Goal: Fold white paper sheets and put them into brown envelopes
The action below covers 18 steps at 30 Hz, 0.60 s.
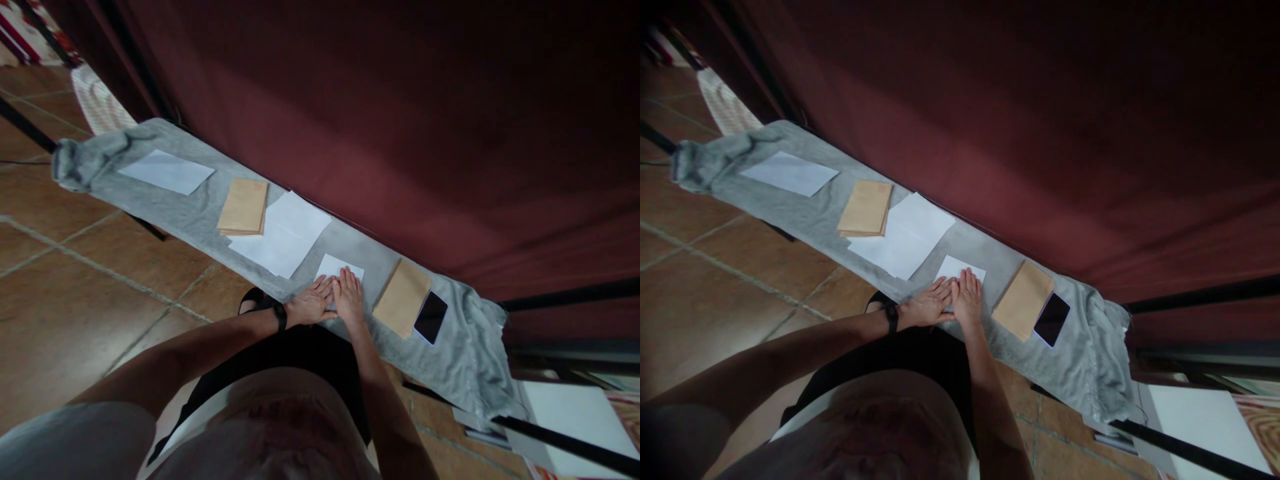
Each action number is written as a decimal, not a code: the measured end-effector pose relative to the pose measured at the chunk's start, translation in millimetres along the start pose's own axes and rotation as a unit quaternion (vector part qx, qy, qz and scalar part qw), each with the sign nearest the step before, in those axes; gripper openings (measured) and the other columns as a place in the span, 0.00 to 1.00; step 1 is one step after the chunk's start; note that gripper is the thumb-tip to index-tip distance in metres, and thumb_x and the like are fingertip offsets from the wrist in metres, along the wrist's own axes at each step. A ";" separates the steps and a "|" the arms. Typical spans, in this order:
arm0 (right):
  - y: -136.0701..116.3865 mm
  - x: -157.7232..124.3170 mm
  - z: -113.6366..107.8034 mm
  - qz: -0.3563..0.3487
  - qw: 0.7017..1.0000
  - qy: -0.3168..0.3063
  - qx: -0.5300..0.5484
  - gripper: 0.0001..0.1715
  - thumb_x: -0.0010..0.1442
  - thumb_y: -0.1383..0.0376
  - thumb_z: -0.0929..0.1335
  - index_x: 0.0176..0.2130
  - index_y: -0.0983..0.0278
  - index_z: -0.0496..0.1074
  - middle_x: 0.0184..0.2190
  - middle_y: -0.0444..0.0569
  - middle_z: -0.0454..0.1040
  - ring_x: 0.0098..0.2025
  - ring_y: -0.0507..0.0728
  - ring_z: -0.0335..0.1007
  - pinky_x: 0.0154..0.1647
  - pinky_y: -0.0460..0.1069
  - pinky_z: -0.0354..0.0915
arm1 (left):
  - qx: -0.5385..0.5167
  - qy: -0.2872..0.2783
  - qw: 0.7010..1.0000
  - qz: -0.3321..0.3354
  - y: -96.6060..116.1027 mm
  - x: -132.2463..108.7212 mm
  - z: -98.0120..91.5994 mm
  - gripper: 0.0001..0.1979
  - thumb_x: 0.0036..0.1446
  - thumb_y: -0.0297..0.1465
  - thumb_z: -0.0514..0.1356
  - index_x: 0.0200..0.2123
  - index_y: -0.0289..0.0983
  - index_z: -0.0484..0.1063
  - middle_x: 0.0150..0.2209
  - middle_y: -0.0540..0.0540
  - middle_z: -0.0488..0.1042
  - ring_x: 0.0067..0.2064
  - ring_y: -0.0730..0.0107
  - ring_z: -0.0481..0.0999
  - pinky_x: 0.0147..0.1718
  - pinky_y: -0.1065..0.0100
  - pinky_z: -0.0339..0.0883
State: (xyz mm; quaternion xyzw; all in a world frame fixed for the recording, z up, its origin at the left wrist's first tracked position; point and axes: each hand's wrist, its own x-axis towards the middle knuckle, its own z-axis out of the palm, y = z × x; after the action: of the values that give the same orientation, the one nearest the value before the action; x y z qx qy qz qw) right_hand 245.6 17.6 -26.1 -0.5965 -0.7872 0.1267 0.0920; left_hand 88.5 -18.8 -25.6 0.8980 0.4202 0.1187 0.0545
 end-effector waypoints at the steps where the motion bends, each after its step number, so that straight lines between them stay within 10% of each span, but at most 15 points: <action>1: 1.2 -0.2 0.3 0.008 1.000 0.002 -0.007 0.35 0.76 0.54 0.48 0.73 0.67 0.48 0.75 0.55 0.47 0.76 0.58 0.40 0.74 0.59 0.40 | 0.000 -0.001 1.000 -0.001 0.3 0.1 -0.6 0.37 0.68 0.49 0.53 0.67 0.26 0.60 0.68 0.25 0.59 0.72 0.46 0.55 0.70 0.47 0.43; 13: 7.7 -12.6 8.6 0.047 0.995 0.069 -0.049 0.34 0.75 0.58 0.52 0.73 0.70 0.49 0.74 0.59 0.46 0.75 0.61 0.42 0.74 0.60 0.42 | 0.007 0.045 0.992 -0.118 -10.1 -13.9 6.0 0.32 0.71 0.42 0.44 0.69 0.26 0.57 0.71 0.31 0.56 0.73 0.54 0.52 0.71 0.52 0.47; 18: 8.2 -17.0 12.3 0.060 0.993 0.089 -0.045 0.34 0.75 0.59 0.54 0.73 0.70 0.50 0.74 0.58 0.46 0.76 0.61 0.42 0.74 0.59 0.42 | 0.021 0.023 0.981 -0.192 -4.4 18.2 9.9 0.33 0.71 0.41 0.40 0.68 0.23 0.59 0.70 0.31 0.58 0.74 0.54 0.51 0.72 0.52 0.44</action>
State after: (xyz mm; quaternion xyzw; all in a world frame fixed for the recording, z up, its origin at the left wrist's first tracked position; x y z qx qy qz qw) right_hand 254.0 2.3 -40.2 -0.6551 -0.7435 0.0432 0.1273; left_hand 99.1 -1.9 -33.0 0.7984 0.5885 0.1176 0.0480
